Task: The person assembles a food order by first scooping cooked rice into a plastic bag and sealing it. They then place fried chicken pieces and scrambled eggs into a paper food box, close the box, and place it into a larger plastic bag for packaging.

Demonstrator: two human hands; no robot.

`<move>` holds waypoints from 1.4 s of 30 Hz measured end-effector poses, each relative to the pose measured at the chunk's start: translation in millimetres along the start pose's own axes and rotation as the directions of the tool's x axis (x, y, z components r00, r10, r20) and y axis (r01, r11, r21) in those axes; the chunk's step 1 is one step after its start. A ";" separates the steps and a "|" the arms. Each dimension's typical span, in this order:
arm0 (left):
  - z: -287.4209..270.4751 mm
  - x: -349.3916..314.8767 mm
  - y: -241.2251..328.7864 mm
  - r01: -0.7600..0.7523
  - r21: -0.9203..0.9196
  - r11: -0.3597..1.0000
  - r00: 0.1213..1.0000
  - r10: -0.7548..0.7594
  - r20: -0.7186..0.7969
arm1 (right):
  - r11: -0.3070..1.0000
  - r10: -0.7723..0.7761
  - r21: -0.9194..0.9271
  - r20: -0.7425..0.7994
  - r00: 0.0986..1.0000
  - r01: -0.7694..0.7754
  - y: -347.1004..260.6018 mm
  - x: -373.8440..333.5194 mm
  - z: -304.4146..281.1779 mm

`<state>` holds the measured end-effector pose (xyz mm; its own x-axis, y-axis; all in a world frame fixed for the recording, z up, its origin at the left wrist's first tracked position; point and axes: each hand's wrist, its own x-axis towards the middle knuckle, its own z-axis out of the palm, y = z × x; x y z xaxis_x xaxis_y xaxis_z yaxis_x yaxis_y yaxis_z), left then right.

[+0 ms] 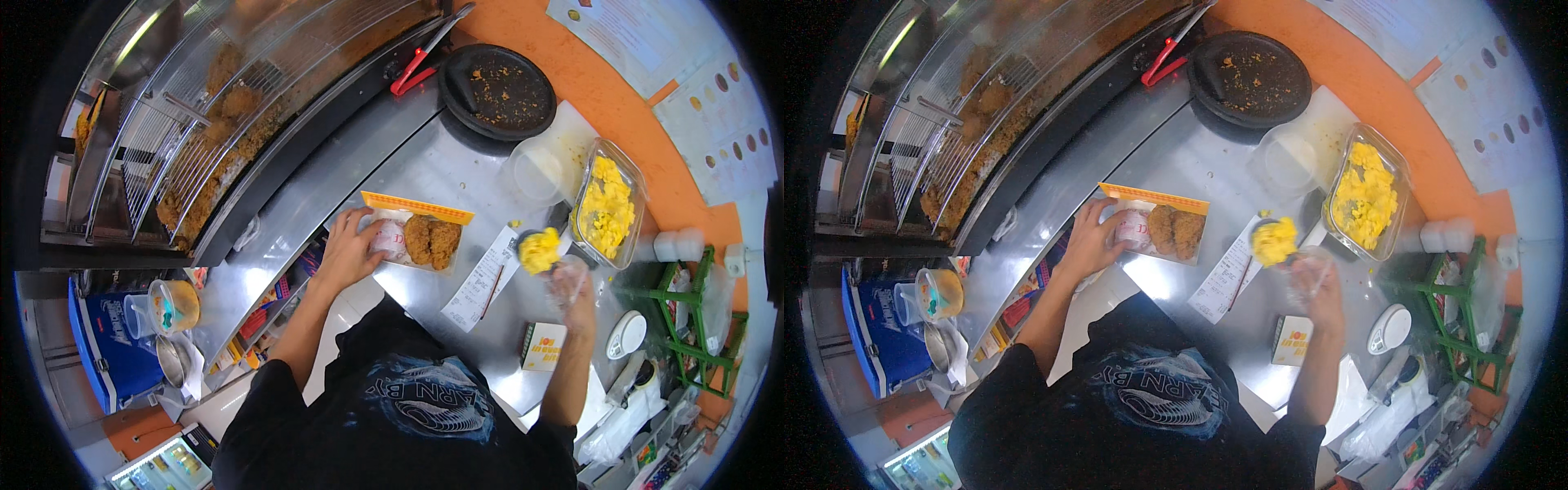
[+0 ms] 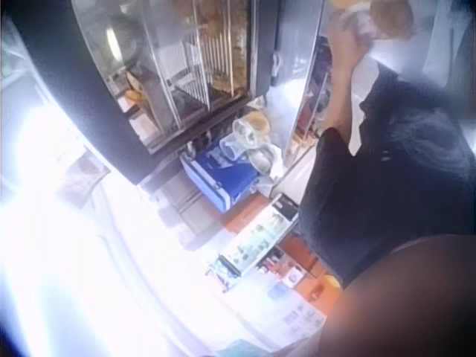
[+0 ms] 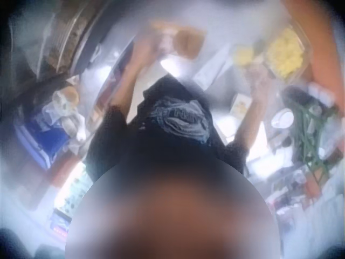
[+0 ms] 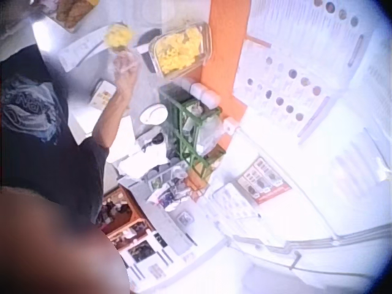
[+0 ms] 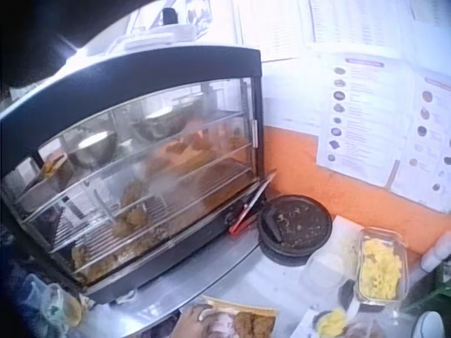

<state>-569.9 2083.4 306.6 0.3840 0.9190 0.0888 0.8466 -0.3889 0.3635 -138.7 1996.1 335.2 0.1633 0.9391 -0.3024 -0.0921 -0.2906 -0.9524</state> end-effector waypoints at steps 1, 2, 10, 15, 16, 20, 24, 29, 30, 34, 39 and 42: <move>-4.1 8.2 -4.4 -0.030 -0.016 0.999 0.997 0.031 0.070 | 0.998 0.024 0.061 0.033 0.999 -0.026 4.0 -2.6 19.0; -7.5 17.1 -8.7 -0.059 0.018 0.998 0.984 0.055 0.172 | 0.992 0.071 0.104 0.033 0.997 -0.074 9.2 -4.6 38.4; -11.2 51.9 -20.5 -0.255 0.089 0.963 0.827 0.169 0.536 | 0.995 0.012 0.094 0.287 0.958 -0.041 61.7 15.4 169.0; -2.7 56.3 -29.0 -0.269 0.056 0.961 0.790 0.187 0.584 | 0.995 0.072 0.052 0.266 0.961 -0.089 80.5 23.3 194.1; 0.8 54.3 -31.0 -0.298 0.052 0.953 0.800 0.219 0.559 | 0.993 0.119 -0.053 0.211 0.970 -0.110 81.2 23.2 195.3; 17.3 42.7 -35.2 -0.260 0.026 0.965 0.894 0.231 0.384 | 0.999 -0.018 -0.037 0.211 0.977 0.027 80.1 21.1 198.7; 24.6 35.4 -33.6 -0.207 0.000 0.978 0.916 0.193 0.352 | 0.999 0.006 -0.037 0.204 0.979 0.002 79.3 16.1 199.3; 15.6 42.6 -38.5 -0.341 0.003 0.940 0.902 0.326 0.284 | 0.998 0.060 -0.051 0.271 0.961 -0.047 78.5 17.8 193.5; 14.7 44.9 -38.1 -0.331 -0.003 0.944 0.904 0.318 0.285 | 0.997 0.063 -0.067 0.269 0.961 -0.046 78.2 19.1 192.9; 16.0 41.8 -31.3 -0.181 -0.124 0.976 0.936 0.209 0.284 | 0.995 0.082 -0.073 0.245 0.966 -0.066 76.6 19.9 194.9; 19.0 35.3 -28.0 -0.117 -0.149 0.982 0.947 0.155 0.280 | 0.966 -0.079 -0.231 0.161 0.984 0.115 68.0 13.6 204.0; 19.8 35.7 -29.8 -0.116 -0.158 0.980 0.945 0.158 0.286 | 0.839 -0.215 -0.470 0.178 0.960 0.275 56.8 11.6 211.7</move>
<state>-574.1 2126.6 280.6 0.6024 0.7886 -0.1236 0.7270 -0.4781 0.4929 -350.0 2029.2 285.8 0.0020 0.9969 -0.0789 0.4296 -0.0721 -0.9001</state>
